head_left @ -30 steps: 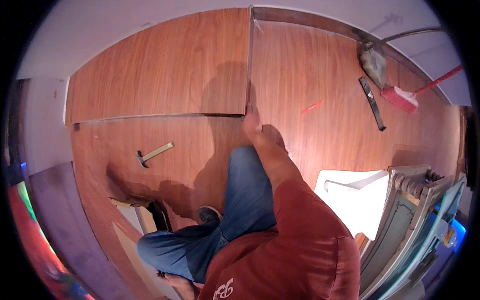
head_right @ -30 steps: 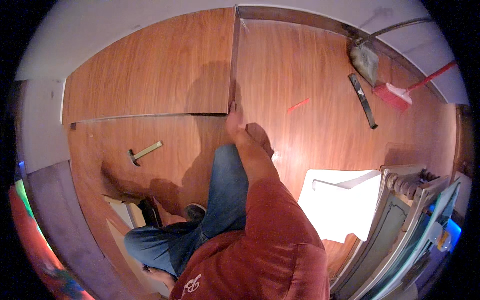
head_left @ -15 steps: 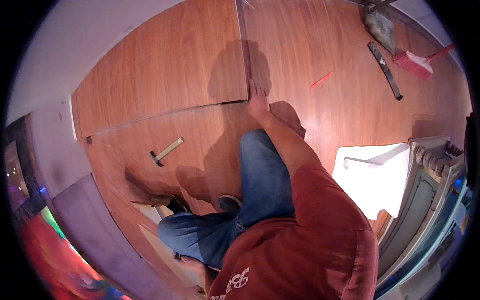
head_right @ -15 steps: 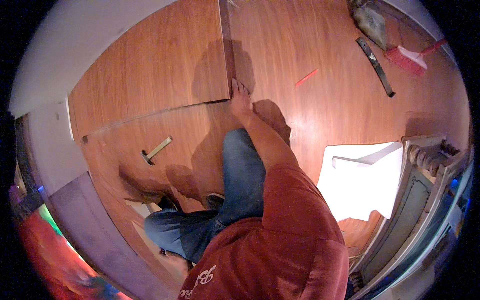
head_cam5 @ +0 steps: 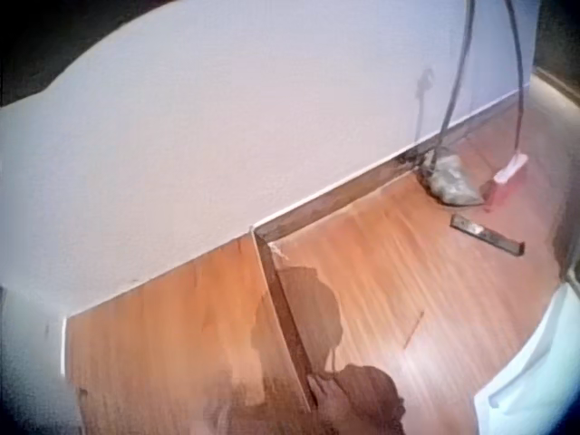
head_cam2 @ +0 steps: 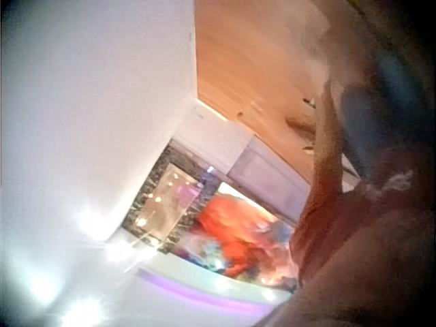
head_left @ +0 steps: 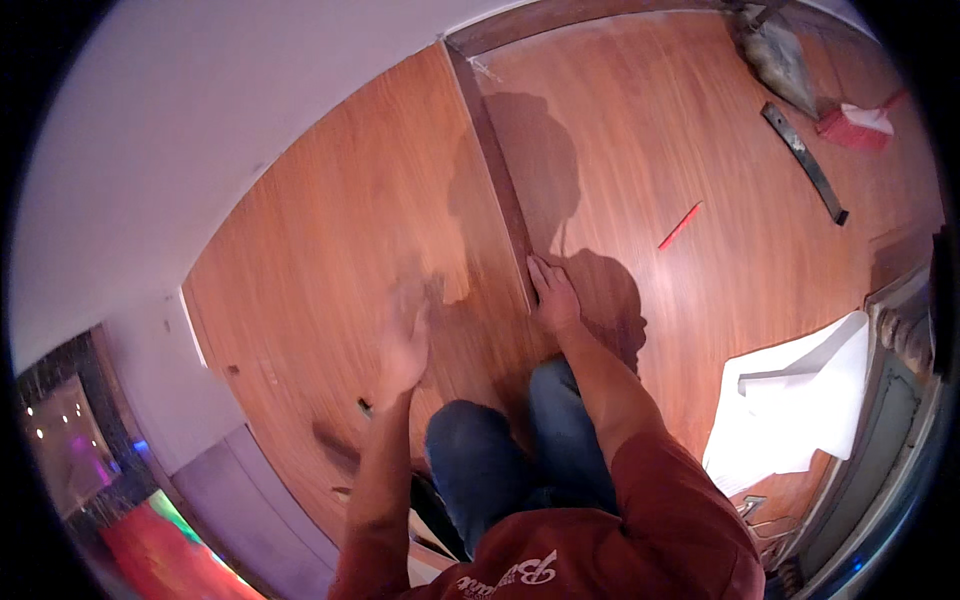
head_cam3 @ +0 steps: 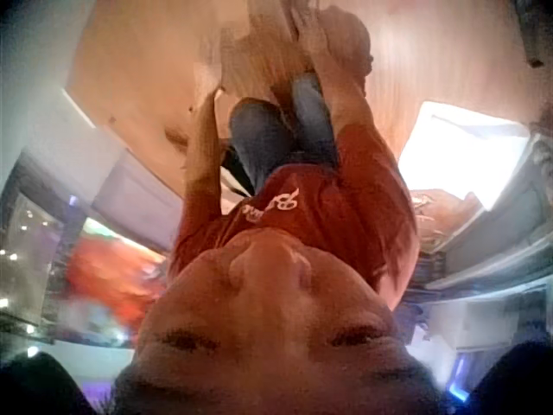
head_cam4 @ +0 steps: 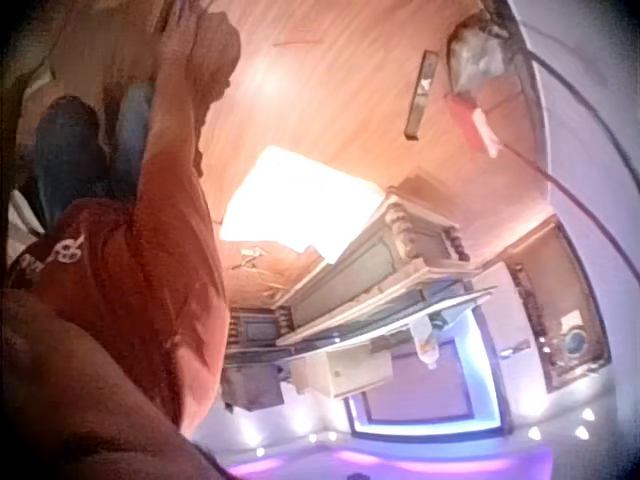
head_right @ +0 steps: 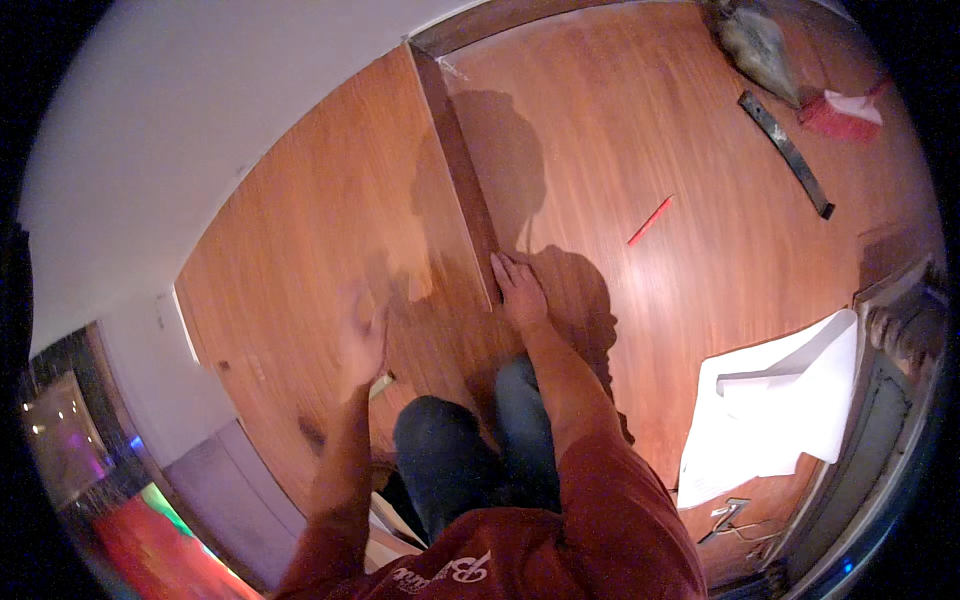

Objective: The person installs hardwood flooring planks in a room. They measure and mark the planks with a pencil and ruler, then fit them into place. The person uses a hammer to tap the planks together and a chisel to trim a section of the floor near the wall.

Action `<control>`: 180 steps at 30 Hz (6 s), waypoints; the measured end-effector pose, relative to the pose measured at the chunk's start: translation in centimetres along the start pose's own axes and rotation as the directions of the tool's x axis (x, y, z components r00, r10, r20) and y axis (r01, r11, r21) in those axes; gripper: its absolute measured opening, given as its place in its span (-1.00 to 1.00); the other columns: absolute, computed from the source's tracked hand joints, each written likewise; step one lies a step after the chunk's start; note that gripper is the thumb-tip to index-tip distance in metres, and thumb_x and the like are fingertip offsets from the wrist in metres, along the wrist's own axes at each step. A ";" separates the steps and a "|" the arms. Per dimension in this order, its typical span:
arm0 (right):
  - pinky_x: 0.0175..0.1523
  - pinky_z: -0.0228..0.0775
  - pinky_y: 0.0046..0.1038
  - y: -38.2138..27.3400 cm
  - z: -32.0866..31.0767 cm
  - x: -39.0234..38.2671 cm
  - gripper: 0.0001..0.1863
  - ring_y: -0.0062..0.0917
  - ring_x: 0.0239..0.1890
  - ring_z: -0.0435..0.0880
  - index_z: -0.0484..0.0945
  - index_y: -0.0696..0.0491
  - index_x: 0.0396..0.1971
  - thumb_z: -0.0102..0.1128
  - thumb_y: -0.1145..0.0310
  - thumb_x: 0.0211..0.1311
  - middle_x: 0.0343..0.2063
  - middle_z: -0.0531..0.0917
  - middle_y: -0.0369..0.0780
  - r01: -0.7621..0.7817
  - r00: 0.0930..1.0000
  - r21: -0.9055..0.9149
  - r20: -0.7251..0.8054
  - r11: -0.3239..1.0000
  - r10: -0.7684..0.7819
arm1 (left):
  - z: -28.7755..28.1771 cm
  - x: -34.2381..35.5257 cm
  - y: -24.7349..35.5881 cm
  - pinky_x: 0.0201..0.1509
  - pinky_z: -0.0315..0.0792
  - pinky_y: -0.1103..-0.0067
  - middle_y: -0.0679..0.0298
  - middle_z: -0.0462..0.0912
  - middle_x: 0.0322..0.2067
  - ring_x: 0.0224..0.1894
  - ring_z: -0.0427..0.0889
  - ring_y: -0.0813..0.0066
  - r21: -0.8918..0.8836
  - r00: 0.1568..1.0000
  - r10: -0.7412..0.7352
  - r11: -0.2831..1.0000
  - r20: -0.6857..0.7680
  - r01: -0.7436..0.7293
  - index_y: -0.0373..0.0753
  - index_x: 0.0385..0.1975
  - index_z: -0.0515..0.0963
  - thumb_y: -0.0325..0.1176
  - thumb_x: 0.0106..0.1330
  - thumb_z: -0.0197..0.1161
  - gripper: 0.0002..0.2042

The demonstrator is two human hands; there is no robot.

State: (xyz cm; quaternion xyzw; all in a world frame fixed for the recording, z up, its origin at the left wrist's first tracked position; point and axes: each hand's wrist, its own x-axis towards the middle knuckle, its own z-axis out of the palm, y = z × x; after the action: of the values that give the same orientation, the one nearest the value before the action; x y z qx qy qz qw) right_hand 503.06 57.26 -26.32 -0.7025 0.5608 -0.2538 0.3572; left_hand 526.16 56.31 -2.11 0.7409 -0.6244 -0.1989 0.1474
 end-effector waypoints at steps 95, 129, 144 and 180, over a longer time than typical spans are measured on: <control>0.53 0.16 -0.15 -9.7 -4.2 13.0 -0.33 0.02 0.46 0.29 0.24 0.11 0.48 0.11 0.12 0.50 0.45 0.30 0.06 -0.556 0.831 0.234 0.120 0.798 0.544 | 15.7 36.1 2.3 0.45 0.15 -0.05 -0.07 0.30 0.40 0.46 0.20 -0.24 0.138 0.833 0.545 0.836 -0.097 -0.531 0.08 -0.31 0.72 -0.32 0.22 0.29 -0.88; 0.07 0.45 -0.52 -11.1 -1.4 -2.1 -0.25 -0.56 -0.02 0.55 0.26 0.28 0.46 0.40 0.51 0.33 0.05 0.56 -0.22 -0.224 0.369 0.804 0.593 -0.551 0.715 | 16.6 36.7 0.9 0.27 0.43 0.10 -0.24 0.45 0.23 0.30 0.46 -0.17 0.266 0.732 0.674 0.728 -0.103 -0.632 0.03 -0.37 0.81 -0.22 0.26 0.35 -0.89; 0.44 0.27 -0.25 -11.4 -4.1 -0.8 -0.32 -0.42 0.15 0.54 0.27 0.09 0.49 0.28 0.44 0.42 0.09 0.56 -0.24 -0.089 0.275 0.659 0.737 -0.747 0.618 | 16.3 36.4 0.8 0.29 0.39 0.11 -0.28 0.39 0.26 0.31 0.43 -0.17 0.261 0.732 0.677 0.723 -0.076 -0.640 0.02 -0.31 0.82 -0.21 0.27 0.32 -0.85; 0.45 0.17 -0.19 -12.1 -3.2 -0.4 -0.67 -0.42 0.20 0.53 0.52 0.01 0.10 0.28 0.20 0.46 0.03 0.63 -0.33 0.032 0.129 0.559 0.820 -0.829 0.558 | 16.1 36.2 0.9 0.41 0.30 0.16 -0.22 0.36 0.29 0.35 0.37 -0.13 0.161 0.747 0.663 0.743 -0.053 -0.649 -0.02 -0.22 0.83 -0.23 0.30 0.24 -0.78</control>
State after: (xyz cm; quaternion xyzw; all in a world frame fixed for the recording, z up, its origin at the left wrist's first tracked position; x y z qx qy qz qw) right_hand 507.86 58.32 -14.84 0.5141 0.4481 -0.3774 0.6265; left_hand 522.80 21.01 -19.81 0.4913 -0.8481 -0.0525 0.1915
